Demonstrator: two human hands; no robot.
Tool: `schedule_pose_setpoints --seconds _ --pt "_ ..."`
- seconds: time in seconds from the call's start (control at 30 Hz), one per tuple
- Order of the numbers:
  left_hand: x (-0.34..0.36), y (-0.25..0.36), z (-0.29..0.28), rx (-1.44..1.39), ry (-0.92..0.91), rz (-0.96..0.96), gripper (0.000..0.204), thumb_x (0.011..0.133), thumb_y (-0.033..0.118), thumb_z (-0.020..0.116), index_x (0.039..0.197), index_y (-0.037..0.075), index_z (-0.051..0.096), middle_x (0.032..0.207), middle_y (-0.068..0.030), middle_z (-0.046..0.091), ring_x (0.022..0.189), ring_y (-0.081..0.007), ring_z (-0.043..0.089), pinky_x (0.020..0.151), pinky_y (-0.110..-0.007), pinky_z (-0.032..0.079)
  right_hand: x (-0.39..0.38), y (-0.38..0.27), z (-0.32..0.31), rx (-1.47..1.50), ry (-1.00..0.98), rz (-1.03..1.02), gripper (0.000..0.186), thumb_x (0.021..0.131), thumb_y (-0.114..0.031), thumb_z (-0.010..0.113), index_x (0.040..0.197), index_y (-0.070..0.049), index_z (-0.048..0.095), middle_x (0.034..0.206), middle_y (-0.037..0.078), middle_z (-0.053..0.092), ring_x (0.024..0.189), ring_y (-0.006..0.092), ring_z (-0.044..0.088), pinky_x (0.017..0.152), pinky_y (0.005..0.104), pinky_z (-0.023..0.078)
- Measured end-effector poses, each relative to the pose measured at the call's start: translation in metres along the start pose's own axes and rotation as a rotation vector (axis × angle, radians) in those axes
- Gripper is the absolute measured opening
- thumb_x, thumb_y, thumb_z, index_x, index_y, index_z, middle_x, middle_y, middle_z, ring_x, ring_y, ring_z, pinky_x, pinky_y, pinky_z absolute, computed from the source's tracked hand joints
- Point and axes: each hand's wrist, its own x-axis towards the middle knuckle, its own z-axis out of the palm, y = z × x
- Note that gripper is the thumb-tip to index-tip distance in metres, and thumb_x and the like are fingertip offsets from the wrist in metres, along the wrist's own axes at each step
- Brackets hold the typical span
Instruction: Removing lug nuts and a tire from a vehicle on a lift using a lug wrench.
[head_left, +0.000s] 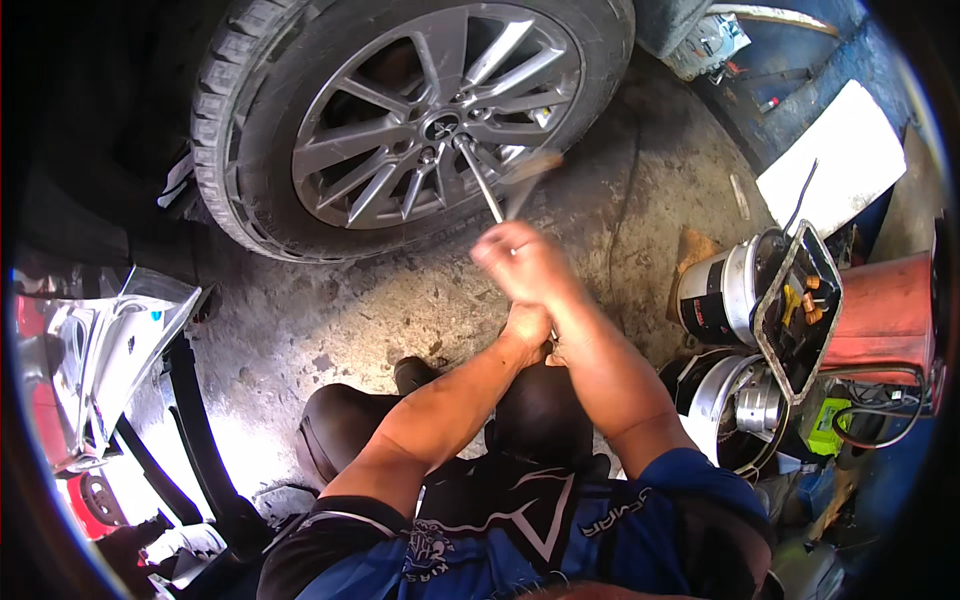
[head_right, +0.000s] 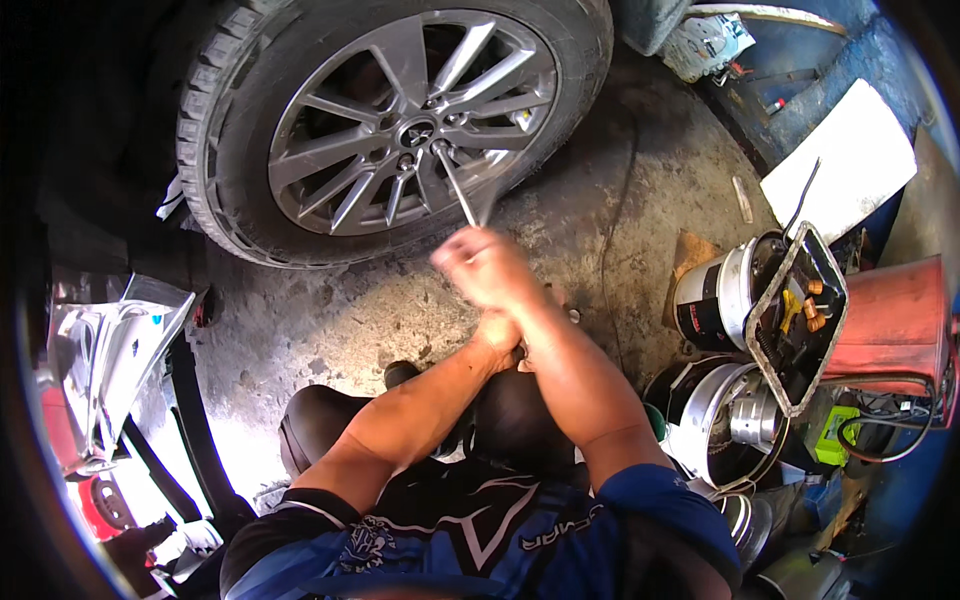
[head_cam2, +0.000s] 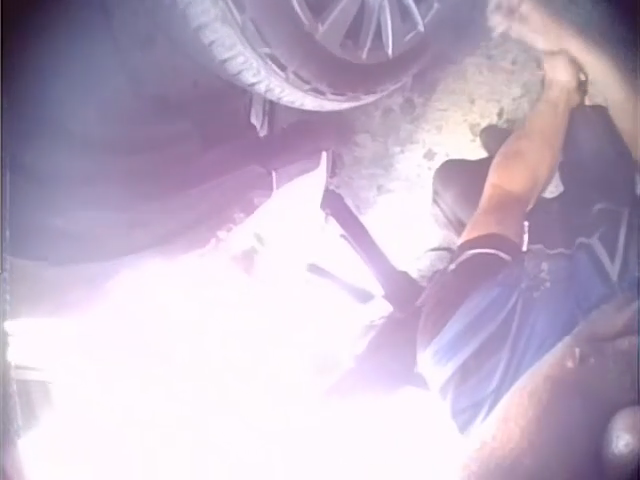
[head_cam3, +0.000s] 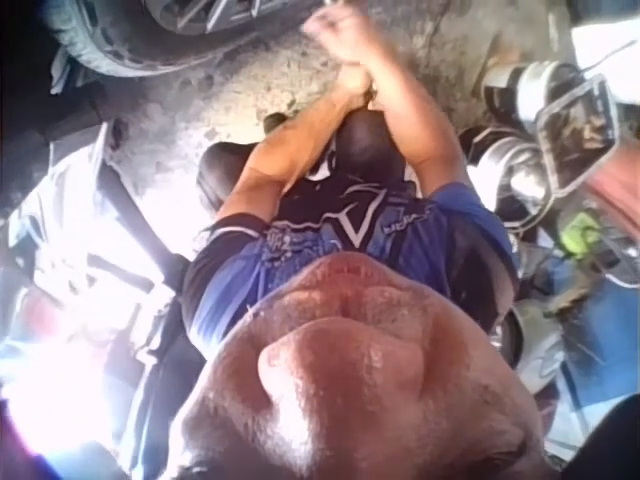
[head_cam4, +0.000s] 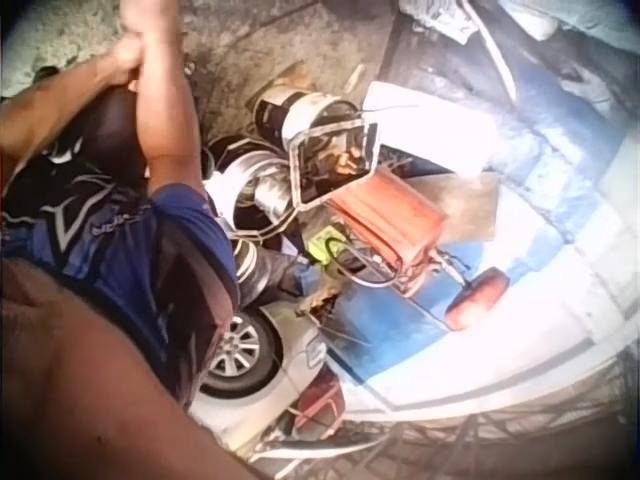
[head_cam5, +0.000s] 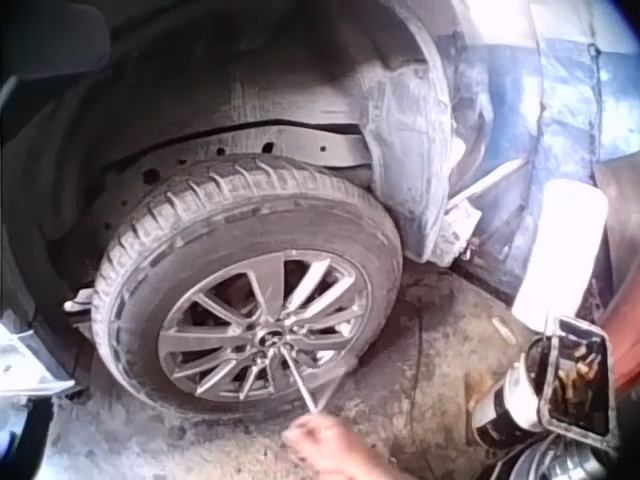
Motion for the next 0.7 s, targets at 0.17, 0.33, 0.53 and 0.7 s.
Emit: schedule_pose_setpoints --seconds 0.17,0.33,0.53,0.7 --pt "-0.013 0.013 0.020 -0.010 0.150 0.000 0.009 0.096 0.010 0.063 0.101 0.002 0.062 0.089 -0.0107 0.067 0.073 -0.0228 0.065 0.062 -0.041 0.054 0.029 0.136 -0.048 0.459 0.698 0.667 0.060 0.094 -0.059 0.059 0.116 -0.004 0.050 0.105 0.008 0.055 0.091 0.0186 0.052 0.081 0.0403 0.045" --pt "-0.016 0.016 0.024 -0.002 0.180 -0.049 0.007 0.098 0.012 0.063 0.100 0.006 0.062 0.086 -0.0073 0.067 0.072 -0.0215 0.065 0.063 -0.040 0.055 0.032 0.180 -0.037 0.684 0.573 1.175 0.101 0.089 -0.078 0.049 0.155 -0.005 0.024 0.151 0.017 0.034 0.123 0.0338 0.044 0.112 0.0551 0.032" --pt "-0.024 0.021 0.024 0.103 0.191 -0.041 0.009 0.097 0.013 0.064 0.100 0.006 0.062 0.086 -0.0081 0.067 0.072 -0.0207 0.065 0.062 -0.038 0.055 0.030 0.192 -0.019 0.789 0.516 1.179 0.107 0.089 -0.075 0.054 0.158 -0.003 0.015 0.158 0.021 0.025 0.138 0.0397 0.035 0.114 0.0570 0.030" --pt "-0.011 0.008 0.006 0.107 0.182 -0.064 0.011 0.097 0.014 0.064 0.103 0.005 0.063 0.088 -0.0089 0.068 0.077 -0.0213 0.067 0.064 -0.038 0.055 0.038 0.148 -0.037 1.119 0.519 0.936 0.078 0.091 -0.067 0.059 0.132 -0.002 0.047 0.126 0.015 0.055 0.115 0.0290 0.053 0.099 0.0531 0.045"
